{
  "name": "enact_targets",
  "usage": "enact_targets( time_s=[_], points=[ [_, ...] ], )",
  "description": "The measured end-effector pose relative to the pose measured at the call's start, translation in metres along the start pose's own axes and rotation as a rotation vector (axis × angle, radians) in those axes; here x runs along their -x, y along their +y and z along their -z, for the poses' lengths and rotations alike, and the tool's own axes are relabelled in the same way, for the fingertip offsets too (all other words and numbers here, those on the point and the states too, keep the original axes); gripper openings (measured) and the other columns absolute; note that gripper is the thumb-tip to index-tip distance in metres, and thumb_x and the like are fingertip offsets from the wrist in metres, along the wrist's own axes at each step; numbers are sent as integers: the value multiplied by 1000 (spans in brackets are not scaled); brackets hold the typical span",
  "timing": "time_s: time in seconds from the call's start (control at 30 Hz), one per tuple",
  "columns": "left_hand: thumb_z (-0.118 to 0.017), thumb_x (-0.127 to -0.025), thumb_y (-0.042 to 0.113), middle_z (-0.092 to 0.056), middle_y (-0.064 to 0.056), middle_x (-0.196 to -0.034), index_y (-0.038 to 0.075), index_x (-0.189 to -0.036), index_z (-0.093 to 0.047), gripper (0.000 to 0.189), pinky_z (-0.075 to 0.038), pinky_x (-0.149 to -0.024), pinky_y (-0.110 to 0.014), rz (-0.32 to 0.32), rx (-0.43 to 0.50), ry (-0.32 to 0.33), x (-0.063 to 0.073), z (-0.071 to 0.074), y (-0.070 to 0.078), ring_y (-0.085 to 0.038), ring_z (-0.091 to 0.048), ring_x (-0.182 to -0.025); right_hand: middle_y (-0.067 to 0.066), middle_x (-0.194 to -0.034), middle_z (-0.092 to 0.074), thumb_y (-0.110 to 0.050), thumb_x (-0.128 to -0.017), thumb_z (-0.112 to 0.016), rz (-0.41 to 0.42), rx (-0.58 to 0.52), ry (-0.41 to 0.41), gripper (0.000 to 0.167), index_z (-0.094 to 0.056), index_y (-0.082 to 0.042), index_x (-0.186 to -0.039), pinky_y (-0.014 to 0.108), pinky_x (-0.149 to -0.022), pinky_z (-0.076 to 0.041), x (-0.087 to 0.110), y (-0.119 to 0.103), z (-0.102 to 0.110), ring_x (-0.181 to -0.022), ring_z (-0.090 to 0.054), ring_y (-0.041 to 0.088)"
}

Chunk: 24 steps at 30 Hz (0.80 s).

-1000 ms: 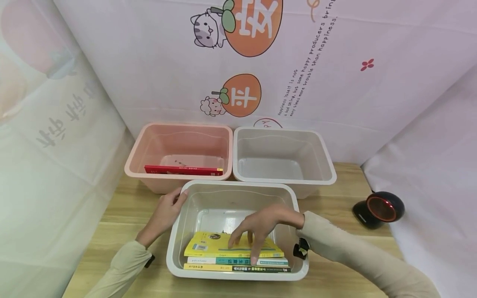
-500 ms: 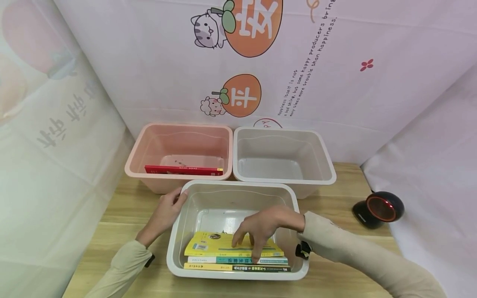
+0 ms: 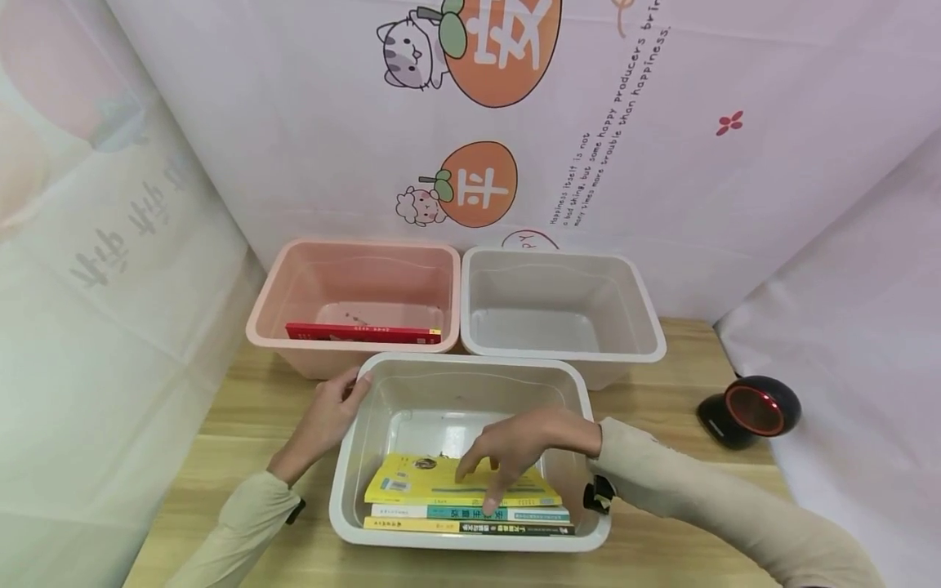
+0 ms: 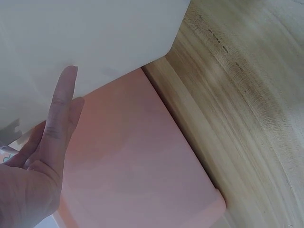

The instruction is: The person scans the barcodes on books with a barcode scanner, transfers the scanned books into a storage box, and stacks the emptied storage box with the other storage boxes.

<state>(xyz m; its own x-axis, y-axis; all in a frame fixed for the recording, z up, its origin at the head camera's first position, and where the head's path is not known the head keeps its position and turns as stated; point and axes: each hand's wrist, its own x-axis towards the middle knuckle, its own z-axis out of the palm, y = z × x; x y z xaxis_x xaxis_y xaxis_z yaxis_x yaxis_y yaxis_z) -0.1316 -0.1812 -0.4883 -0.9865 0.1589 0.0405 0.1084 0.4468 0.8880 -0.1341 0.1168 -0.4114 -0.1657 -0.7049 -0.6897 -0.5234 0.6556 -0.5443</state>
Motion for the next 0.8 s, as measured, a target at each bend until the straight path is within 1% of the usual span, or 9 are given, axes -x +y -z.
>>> enact_targets(
  time_s=[0.07,0.17,0.27,0.4,0.47,0.53,0.6,0.7,0.8],
  points=[
    [-49,-113,30,-71,-20,-103,2,-130,-64,36,-60,-58,-28,10,2,-6,0,0,0,-19,-71,-73,-10,-152,-56,-44,-96,-74,-7,28,6,58,-60,-24,-148,29,-105,-51,0,-2,-1,-125,-66,23],
    [-49,-113,31,-71,-19,-100,2,-127,-64,36,-60,-57,-28,17,2,-9,-1,-1,-1,-19,-70,-72,-11,-148,-59,-41,-95,-76,5,54,30,53,-63,-24,-144,27,-101,-52,1,-5,-3,-120,-68,19],
    [-49,-113,31,-70,-18,-98,2,-125,-64,34,-60,-57,-28,10,0,-10,-1,0,-1,-18,-69,-71,-11,-144,-63,-35,-95,-78,19,84,64,50,-65,-22,-142,25,-97,-53,3,-10,-5,-115,-69,12],
    [-50,-112,30,-71,-18,-98,2,-125,-65,34,-60,-58,-28,-6,-12,-7,-3,0,0,-18,-68,-72,-10,-140,-65,-24,-93,-80,54,121,95,52,-66,-18,-142,22,-91,-53,3,-14,-7,-103,-66,2],
    [-50,-112,30,-71,-18,-98,1,-125,-65,34,-60,-58,-29,-16,-23,-1,-4,0,0,-18,-68,-72,-8,-138,-66,-20,-90,-80,62,147,128,53,-66,-17,-141,21,-88,-54,4,-14,-7,-99,-65,2],
    [-50,-113,30,-71,-18,-98,1,-124,-65,35,-60,-59,-28,-17,-28,4,-5,1,-1,-17,-68,-72,-8,-137,-68,-17,-89,-81,42,219,178,52,-67,-18,-140,21,-90,-54,6,-11,-6,-100,-66,4],
    [-50,-112,29,-71,-18,-99,1,-123,-65,34,-60,-59,-28,-12,-36,4,-4,1,-1,-16,-68,-73,-8,-136,-68,-15,-90,-82,18,250,200,53,-67,-19,-140,22,-91,-55,8,-8,-3,-105,-67,6],
    [-50,-112,29,-71,-19,-100,1,-124,-65,34,-60,-59,-28,8,-25,-6,-2,1,-1,-17,-68,-73,-9,-141,-66,-17,-94,-79,47,206,185,51,-64,-20,-143,21,-95,-53,10,-4,0,-111,-68,7],
    [-50,-113,30,-71,-18,-101,2,-126,-64,34,-60,-58,-28,9,-14,-8,-2,1,0,-18,-68,-73,-9,-145,-63,-25,-99,-75,112,83,131,48,-63,-20,-145,20,-94,-53,10,-4,1,-113,-70,10]
  ],
)
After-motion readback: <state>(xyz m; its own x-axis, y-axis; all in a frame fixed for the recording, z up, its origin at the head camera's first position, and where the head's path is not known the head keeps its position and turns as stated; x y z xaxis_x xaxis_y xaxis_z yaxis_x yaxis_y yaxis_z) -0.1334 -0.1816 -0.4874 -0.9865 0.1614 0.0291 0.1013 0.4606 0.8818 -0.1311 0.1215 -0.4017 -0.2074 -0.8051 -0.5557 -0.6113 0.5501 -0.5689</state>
